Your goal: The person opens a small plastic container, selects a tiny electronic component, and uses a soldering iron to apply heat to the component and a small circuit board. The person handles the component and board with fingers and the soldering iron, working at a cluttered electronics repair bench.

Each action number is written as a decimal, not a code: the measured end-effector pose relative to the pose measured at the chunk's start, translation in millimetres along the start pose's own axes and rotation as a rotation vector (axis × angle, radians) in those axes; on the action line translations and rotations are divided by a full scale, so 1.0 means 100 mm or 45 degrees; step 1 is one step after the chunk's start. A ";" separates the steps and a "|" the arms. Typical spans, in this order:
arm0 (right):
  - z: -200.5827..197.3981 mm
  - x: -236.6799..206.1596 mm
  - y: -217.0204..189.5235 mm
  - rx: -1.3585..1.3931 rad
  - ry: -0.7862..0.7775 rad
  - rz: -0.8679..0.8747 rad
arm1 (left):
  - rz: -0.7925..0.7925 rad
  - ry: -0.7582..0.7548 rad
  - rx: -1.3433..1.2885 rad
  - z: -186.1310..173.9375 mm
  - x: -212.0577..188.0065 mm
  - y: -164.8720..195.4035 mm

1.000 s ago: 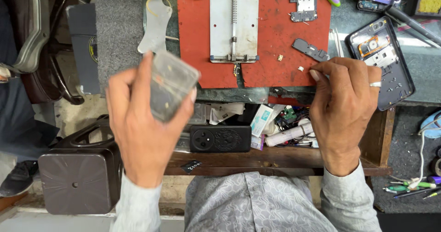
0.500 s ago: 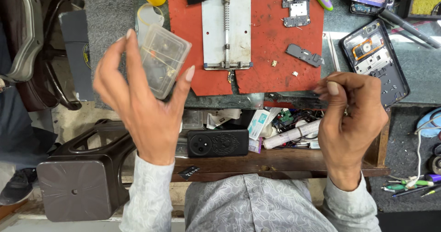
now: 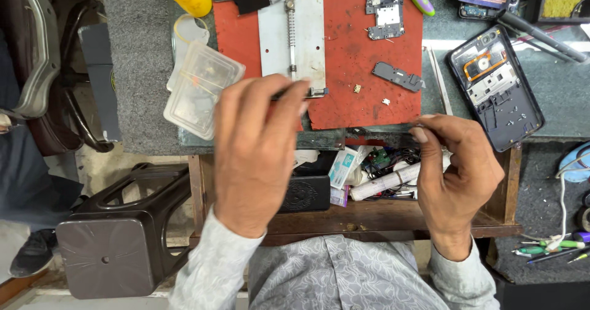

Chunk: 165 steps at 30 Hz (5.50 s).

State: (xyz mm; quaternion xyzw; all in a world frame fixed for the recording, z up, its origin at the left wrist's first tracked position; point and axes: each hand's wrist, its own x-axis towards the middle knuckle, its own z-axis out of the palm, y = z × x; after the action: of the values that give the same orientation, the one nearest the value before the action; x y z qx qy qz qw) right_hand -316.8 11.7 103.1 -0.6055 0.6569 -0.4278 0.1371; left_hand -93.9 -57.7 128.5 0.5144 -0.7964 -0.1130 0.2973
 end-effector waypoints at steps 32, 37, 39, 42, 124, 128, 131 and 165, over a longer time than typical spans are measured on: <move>0.44 0.23 -0.62 -0.302 -0.479 -0.424 | 0.060 0.025 0.028 -0.05 0.04 -0.03; 0.47 0.23 -0.70 -0.197 -0.518 -0.372 | 0.066 0.039 0.017 -0.06 0.04 -0.08; 0.47 0.22 -0.70 -0.141 -0.526 -0.361 | 0.064 0.026 -0.004 -0.06 0.03 -0.11; 0.43 0.20 -0.65 -0.038 -0.469 -0.345 | 0.066 -0.005 -0.009 -0.05 0.01 -0.14; -0.02 -0.27 -0.07 1.075 -0.314 0.823 | -0.659 -0.268 -1.306 0.11 -0.27 0.41; -0.02 -0.27 -0.07 1.084 -0.312 0.834 | -0.635 -0.268 -1.311 0.11 -0.27 0.41; -0.01 -0.26 -0.08 1.087 -0.315 0.834 | -0.647 -0.282 -1.321 0.11 -0.27 0.41; -0.05 -0.80 0.38 1.036 -0.243 0.679 | -0.069 -0.735 -0.292 0.07 -1.07 -0.08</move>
State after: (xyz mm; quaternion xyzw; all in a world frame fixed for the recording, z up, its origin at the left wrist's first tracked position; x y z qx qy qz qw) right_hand -328.1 83.2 51.3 -0.3502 0.5533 -0.5421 0.5267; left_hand -60.5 32.7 81.0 0.4452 -0.8159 -0.3517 0.1117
